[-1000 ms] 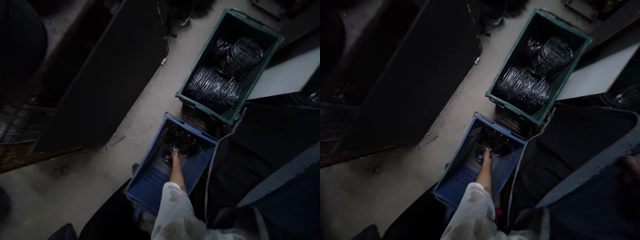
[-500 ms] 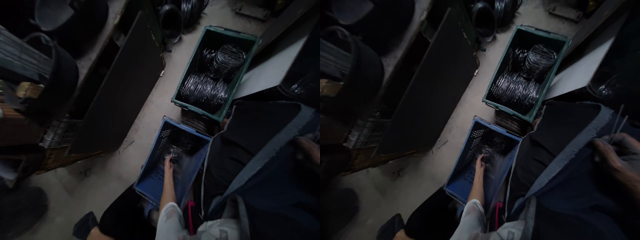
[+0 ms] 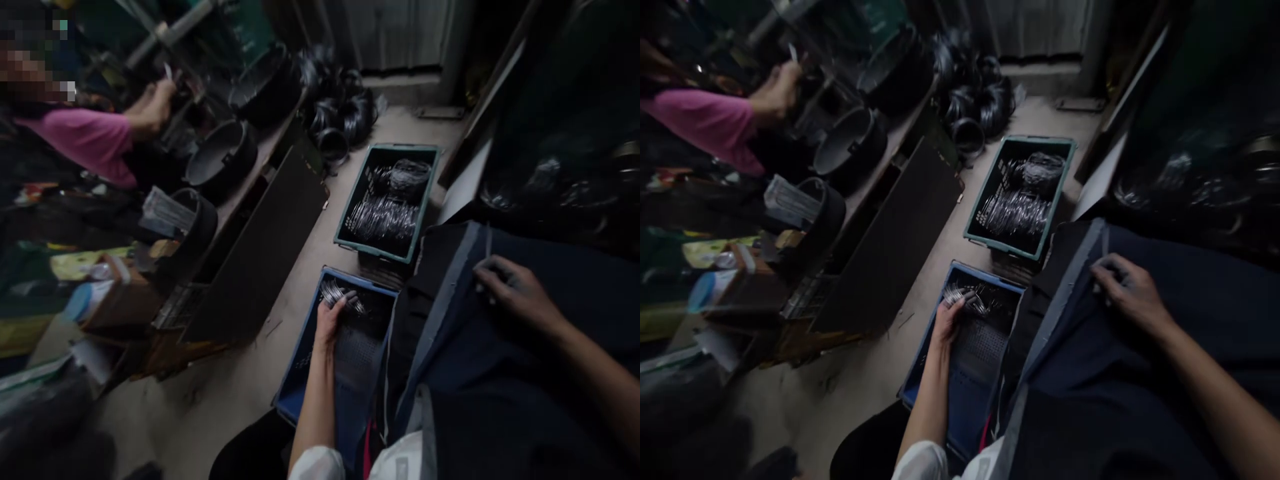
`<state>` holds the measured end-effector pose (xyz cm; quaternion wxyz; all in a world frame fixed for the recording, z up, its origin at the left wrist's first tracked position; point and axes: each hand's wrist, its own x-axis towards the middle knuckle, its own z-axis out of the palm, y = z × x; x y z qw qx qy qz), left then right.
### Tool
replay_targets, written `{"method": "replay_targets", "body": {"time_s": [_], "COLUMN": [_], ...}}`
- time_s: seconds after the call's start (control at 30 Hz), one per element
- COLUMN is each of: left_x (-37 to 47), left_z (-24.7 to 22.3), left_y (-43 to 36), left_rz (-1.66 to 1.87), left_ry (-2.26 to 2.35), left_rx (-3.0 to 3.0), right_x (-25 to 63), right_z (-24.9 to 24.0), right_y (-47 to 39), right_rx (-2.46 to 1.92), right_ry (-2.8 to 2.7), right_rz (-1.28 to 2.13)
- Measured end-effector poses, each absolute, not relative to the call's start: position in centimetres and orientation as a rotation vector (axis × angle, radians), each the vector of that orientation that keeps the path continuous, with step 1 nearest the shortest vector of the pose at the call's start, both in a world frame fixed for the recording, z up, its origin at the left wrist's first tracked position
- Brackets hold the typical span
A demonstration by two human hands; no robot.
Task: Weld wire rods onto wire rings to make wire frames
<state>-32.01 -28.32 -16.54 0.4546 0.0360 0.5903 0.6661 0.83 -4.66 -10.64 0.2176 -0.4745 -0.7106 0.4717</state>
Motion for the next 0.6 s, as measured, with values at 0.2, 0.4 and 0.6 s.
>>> {"method": "replay_targets", "body": {"time_s": [0.2, 0.4, 0.6], "left_x": [-23.8, -11.1, -3.2], "left_z": [-1.7, 9.0, 8.3], "left_y": [-19.5, -13.8, -7.9], "left_rz": [1.571, 1.154, 0.492], "left_ry": [1.484, 1.251, 0.979], "left_rx": [0.449, 0.700, 0.923], "right_x": [9.0, 20.5, 28.3], "right_z": [-6.6, -2.4, -4.1], "right_y": [-4.5, -4.7, -6.1], "right_rx": [-1.250, -1.410, -1.519], "right_ry": [-1.927, -1.559, -1.404], "right_rz": [1.295, 1.048, 0.939]}}
